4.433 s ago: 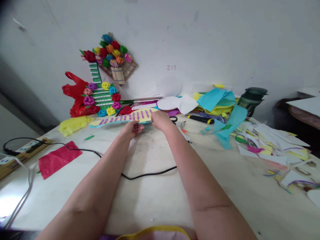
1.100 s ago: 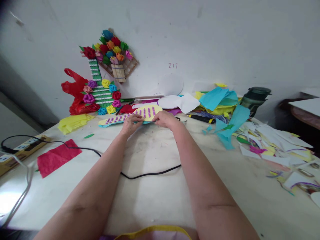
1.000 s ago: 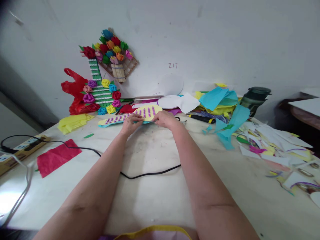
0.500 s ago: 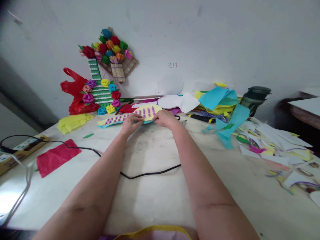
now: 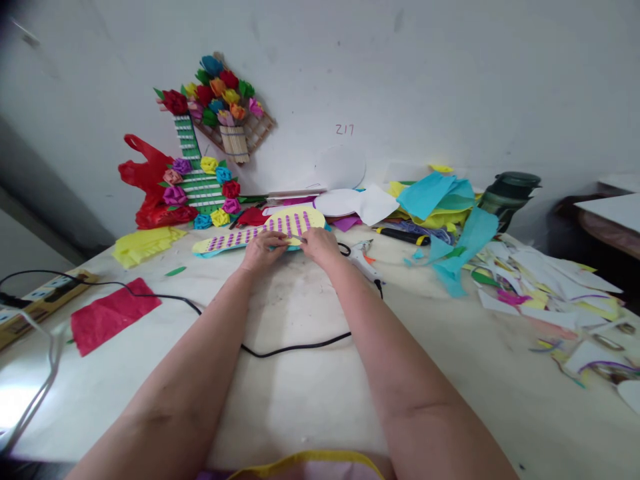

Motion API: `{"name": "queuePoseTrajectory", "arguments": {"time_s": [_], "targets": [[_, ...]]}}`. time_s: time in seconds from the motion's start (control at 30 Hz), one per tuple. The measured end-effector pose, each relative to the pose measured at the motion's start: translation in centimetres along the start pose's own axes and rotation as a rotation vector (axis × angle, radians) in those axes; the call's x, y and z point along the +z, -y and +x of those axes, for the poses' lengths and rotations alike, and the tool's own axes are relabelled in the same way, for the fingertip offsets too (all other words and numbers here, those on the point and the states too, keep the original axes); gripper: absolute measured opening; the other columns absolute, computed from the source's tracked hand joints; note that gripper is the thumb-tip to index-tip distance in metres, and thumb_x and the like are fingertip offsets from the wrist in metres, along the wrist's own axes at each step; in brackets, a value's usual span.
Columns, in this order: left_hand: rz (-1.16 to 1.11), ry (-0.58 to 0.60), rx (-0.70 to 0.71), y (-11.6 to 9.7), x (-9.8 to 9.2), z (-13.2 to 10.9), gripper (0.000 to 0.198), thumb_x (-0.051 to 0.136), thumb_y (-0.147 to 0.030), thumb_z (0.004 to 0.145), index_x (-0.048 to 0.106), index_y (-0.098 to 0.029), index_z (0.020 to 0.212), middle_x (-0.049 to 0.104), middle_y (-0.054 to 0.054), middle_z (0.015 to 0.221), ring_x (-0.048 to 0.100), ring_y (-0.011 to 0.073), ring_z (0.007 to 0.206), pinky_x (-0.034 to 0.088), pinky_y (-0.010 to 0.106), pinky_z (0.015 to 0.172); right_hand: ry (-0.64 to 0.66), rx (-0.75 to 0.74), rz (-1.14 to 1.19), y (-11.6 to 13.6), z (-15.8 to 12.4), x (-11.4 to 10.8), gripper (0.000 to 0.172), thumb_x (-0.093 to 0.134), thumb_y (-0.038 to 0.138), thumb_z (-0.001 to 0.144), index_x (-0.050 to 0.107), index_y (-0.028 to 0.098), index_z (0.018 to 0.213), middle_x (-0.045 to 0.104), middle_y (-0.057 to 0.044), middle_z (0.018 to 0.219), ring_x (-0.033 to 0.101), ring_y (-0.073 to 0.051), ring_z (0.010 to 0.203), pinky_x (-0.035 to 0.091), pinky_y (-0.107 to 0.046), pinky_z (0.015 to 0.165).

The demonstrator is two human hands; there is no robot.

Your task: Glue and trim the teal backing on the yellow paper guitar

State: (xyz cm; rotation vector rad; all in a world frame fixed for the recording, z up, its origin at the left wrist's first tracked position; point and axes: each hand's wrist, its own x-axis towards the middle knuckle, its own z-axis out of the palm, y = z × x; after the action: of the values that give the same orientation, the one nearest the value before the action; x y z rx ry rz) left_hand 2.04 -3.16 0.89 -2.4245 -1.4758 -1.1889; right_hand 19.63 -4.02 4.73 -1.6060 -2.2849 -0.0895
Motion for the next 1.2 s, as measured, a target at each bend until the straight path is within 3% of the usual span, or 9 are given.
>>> {"name": "queuePoseTrajectory", "arguments": {"time_s": [0.3,0.43,0.57,0.67,0.73,0.83,0.9,0.97,1.2], "targets": [[0.016,-0.008,-0.077,-0.4,0.2,0.2,0.01,0.062,-0.025,0.073,0.072,-0.026,0.073,0.068,-0.001,0.095,0.06,0.0175,0.092,0.047,0.028,0.077,-0.021,-0.002,0.016,-0.2,-0.2,0.4,0.022,0.055,0.033,0.081,0.069,0.018,0.09,0.067,-0.011,0.094,0.059,-0.022,0.087,0.039,-0.028,0.069],[0.032,-0.026,-0.103,-1.1,0.2,0.3,0.011,0.061,-0.025,0.073,0.072,-0.027,0.074,0.068,-0.001,0.096,0.06,0.0172,0.093,0.047,0.027,0.077,-0.033,0.199,0.168,-0.1,0.1,0.7,0.029,0.061,0.034,0.075,0.066,0.017,0.098,0.066,-0.011,0.094,0.059,-0.023,0.086,0.041,-0.029,0.069],[0.045,-0.038,-0.152,-2.3,-0.1,0.6,0.013,0.06,-0.024,0.074,0.072,-0.028,0.076,0.067,-0.002,0.1,0.059,0.0171,0.095,0.047,0.027,0.076,-0.093,0.444,0.498,-0.2,0.8,1.1,0.052,0.07,0.025,0.063,0.058,0.012,0.112,0.065,-0.01,0.095,0.059,-0.019,0.082,0.042,-0.025,0.066],[0.042,-0.06,-0.173,-3.2,-0.4,0.9,0.013,0.06,-0.025,0.074,0.072,-0.028,0.077,0.067,-0.003,0.1,0.059,0.0167,0.096,0.046,0.026,0.077,-0.172,0.599,0.785,-0.1,1.1,1.1,0.059,0.072,0.019,0.058,0.054,0.009,0.113,0.064,-0.007,0.083,0.058,-0.015,0.069,0.041,-0.022,0.056],[0.03,-0.077,-0.182,-3.6,-0.5,1.2,0.013,0.06,-0.025,0.074,0.072,-0.028,0.077,0.067,-0.003,0.1,0.059,0.0162,0.096,0.046,0.025,0.078,-0.222,0.655,0.969,0.1,1.0,0.8,0.054,0.07,0.014,0.058,0.054,0.01,0.109,0.06,-0.002,0.07,0.052,-0.012,0.055,0.037,-0.021,0.047],[0.008,-0.083,-0.224,-4.1,-0.7,1.5,0.012,0.061,-0.024,0.073,0.072,-0.028,0.076,0.067,-0.004,0.099,0.058,0.0159,0.096,0.046,0.025,0.079,-0.204,0.685,1.172,0.6,0.5,0.3,0.029,0.068,0.01,0.062,0.058,0.011,0.089,0.047,0.005,0.048,0.037,-0.007,0.038,0.027,-0.02,0.038],[-0.002,-0.077,-0.262,-4.4,-0.8,1.6,0.012,0.061,-0.024,0.073,0.072,-0.028,0.076,0.067,-0.004,0.099,0.058,0.0159,0.097,0.046,0.025,0.079,-0.155,0.694,1.256,0.8,0.2,-0.1,0.016,0.067,0.01,0.064,0.056,0.013,0.075,0.036,0.009,0.039,0.029,-0.006,0.034,0.023,-0.021,0.036],[-0.005,-0.075,-0.288,-4.5,-0.7,1.7,0.012,0.061,-0.025,0.072,0.072,-0.029,0.076,0.067,-0.005,0.099,0.058,0.0164,0.097,0.046,0.025,0.078,-0.14,0.705,1.303,1.0,-0.1,-0.4,0.016,0.067,0.008,0.065,0.052,0.015,0.068,0.031,0.01,0.036,0.026,-0.005,0.033,0.022,-0.021,0.035],[-0.047,-0.117,-0.259,-4.6,-0.2,1.8,0.008,0.065,-0.025,0.068,0.072,-0.028,0.069,0.069,-0.003,0.093,0.06,0.0203,0.091,0.048,0.03,0.074,-0.106,0.757,1.366,0.9,-0.1,-0.9,0.01,0.062,0.006,0.067,0.055,0.013,0.069,0.044,0.006,0.039,0.027,-0.006,0.033,0.021,-0.022,0.034]]}}
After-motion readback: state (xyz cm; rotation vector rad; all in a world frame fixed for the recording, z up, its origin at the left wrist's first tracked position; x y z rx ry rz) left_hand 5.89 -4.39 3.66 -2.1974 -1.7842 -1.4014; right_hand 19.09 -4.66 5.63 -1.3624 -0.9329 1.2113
